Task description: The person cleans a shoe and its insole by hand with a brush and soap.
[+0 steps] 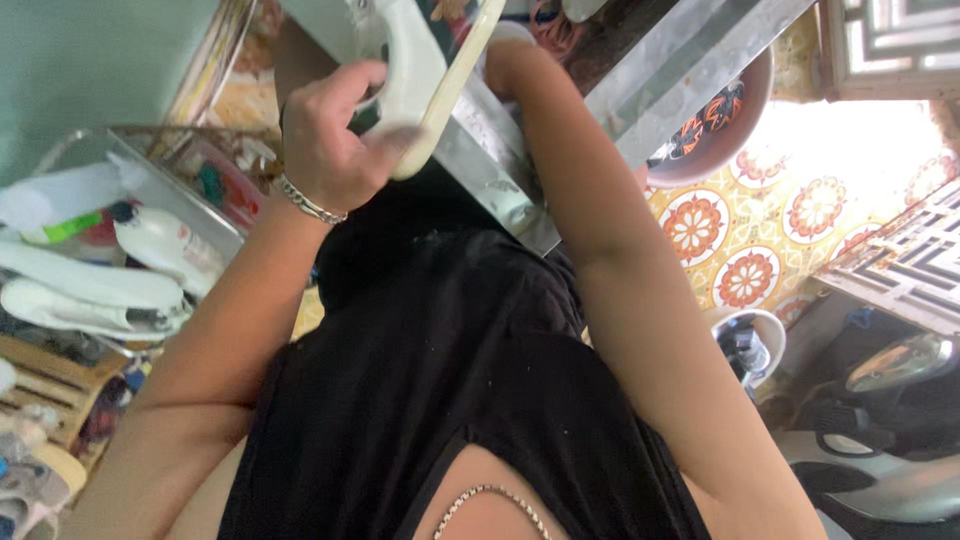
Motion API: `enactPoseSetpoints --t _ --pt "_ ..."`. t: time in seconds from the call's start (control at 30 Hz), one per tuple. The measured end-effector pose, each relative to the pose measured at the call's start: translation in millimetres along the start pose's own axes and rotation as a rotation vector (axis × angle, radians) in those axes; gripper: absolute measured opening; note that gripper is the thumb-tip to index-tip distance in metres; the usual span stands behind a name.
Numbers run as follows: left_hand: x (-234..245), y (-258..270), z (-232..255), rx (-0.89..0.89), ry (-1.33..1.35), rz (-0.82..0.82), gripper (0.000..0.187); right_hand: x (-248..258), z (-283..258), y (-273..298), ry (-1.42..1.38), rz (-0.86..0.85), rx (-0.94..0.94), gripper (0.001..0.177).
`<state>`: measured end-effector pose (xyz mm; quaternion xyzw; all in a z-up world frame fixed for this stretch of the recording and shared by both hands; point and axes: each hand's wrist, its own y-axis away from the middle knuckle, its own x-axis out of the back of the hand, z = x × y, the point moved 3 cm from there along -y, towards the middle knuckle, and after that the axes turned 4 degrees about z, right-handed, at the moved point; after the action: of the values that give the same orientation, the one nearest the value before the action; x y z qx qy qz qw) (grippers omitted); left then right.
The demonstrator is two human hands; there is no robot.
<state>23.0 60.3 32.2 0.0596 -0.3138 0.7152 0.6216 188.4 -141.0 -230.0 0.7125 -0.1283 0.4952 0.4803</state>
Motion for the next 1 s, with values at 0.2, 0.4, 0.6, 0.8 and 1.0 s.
enactPoseSetpoints --t 0.2,0.4,0.6,0.8,1.0 --pt "4.5 0.9 14.9 0.029 -0.493 -0.160 0.099 68.2 39.6 90.0 -0.339 0.310 -0.009 0.033" --pt "1.7 9.8 26.8 -0.133 -0.615 0.079 0.057 128.7 36.4 198.1 -0.946 0.752 0.053 0.041" --pt "-14.8 -2.1 37.1 -0.029 -0.202 -0.084 0.053 121.0 11.0 254.7 -1.109 0.990 0.215 0.048" --pt "-14.4 -10.7 84.1 -0.115 -0.098 -0.137 0.054 133.0 26.7 282.7 -0.718 0.908 0.243 0.053" --pt "-26.5 -2.3 87.4 -0.079 -0.095 -0.176 0.058 122.5 7.3 287.3 -0.747 0.926 0.631 0.053"
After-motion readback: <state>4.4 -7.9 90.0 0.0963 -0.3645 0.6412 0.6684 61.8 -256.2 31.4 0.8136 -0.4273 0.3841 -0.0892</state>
